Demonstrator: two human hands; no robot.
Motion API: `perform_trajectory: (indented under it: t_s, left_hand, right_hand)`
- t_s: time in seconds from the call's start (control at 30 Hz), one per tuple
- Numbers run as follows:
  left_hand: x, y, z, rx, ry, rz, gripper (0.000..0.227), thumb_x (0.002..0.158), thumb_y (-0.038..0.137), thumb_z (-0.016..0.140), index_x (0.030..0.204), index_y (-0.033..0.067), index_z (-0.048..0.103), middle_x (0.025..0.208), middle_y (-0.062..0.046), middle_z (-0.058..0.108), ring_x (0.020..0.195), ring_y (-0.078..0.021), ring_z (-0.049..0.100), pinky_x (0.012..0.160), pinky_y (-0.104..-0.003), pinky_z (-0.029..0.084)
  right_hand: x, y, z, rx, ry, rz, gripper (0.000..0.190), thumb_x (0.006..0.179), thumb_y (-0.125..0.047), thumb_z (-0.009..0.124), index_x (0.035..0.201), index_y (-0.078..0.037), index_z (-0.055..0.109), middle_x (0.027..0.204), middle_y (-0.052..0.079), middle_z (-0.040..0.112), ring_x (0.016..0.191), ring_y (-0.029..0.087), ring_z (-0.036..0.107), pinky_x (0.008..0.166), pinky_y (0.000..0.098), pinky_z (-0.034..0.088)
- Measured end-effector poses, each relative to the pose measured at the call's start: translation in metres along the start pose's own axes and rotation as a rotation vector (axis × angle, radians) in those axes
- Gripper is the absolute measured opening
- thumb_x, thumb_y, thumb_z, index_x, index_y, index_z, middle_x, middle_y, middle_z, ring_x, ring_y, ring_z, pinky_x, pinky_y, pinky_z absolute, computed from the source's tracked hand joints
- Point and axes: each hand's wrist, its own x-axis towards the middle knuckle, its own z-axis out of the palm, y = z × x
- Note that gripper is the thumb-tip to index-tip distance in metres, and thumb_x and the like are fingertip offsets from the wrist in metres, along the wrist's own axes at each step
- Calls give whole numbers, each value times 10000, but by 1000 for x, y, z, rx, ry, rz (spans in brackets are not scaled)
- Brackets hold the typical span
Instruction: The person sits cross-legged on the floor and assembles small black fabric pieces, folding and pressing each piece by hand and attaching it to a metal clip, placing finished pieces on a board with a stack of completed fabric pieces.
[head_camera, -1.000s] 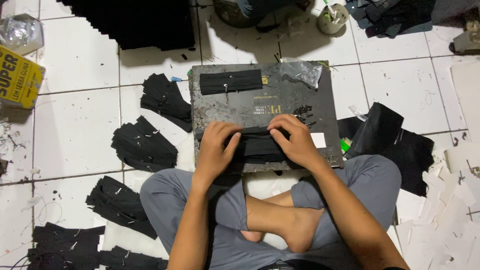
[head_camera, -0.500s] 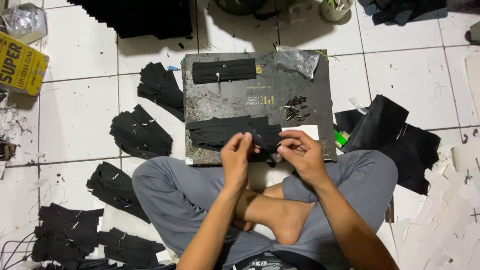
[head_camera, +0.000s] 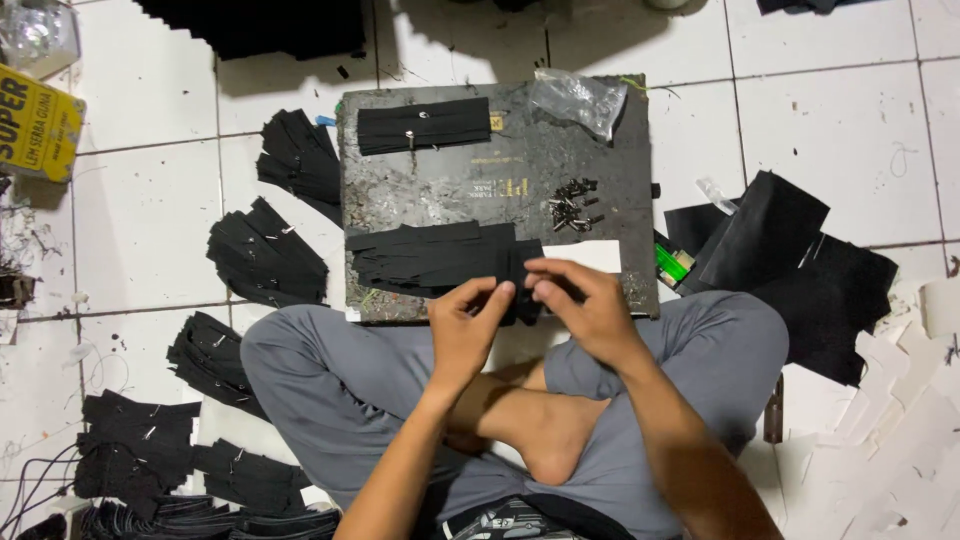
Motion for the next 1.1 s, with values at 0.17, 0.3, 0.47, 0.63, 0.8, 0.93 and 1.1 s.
perform_trajectory:
  t_s: [0.17,0.3,0.47,0.63,0.8,0.93,1.1]
  left_hand:
    - [-9,7,9,80,-81,159,18,843,148,837,839,158,821,710,-35,770,667,-207,751,596,-309,555]
    - [-3,20,11,113,-63,276,111,861,151,815,970,137,803,783,-38,771,743,-241,753,660,-340,572]
    - [3,32,7,72,-113,270,30,889,88,773,868,106,782,733,-65,755,687,-266,739,617,-338,563]
    - [1,21,8,29,-194,169,66,880,76,755,816,94,759,675,-78,726,638,-235,713,581,-337,543]
    - [-5,0,16,-117,-141,-168,87,891,84,708,845,62,778,639,-85,702,634,-132,599,557,-317,507]
    - [-9,14,18,-139,-111,-176,125,931,132,702,901,51,792,681,-111,726,690,-141,610,576,-315,521]
    - [-12,13,21,-64,-111,-118,73,891,107,767,926,60,811,666,-125,734,662,-157,668,554,-311,535]
  right_hand:
    - [1,18,-3,21,66,31,185,916,-174,767,1047,-43,771,780,96,772,733,158,702,673,324,572]
    - [-1,19,-6,66,34,54,105,918,-136,750,971,-49,772,688,80,748,631,150,700,608,294,567]
    - [-2,7,-9,2,-4,-4,77,904,-109,745,937,-41,761,707,105,741,675,180,688,624,351,557]
    - [-6,4,-9,-45,-25,-46,54,885,-94,743,924,-68,770,711,95,740,678,190,696,623,354,552]
    - [-12,4,2,-129,77,-179,64,894,-74,744,922,-114,785,788,52,771,732,263,752,671,333,577]
    - [-16,9,4,-132,140,-118,56,900,-95,758,950,-107,779,763,78,753,719,255,741,650,344,564]
    - [-16,22,6,26,172,-44,51,914,-110,758,922,-60,763,735,79,727,709,126,632,660,323,531]
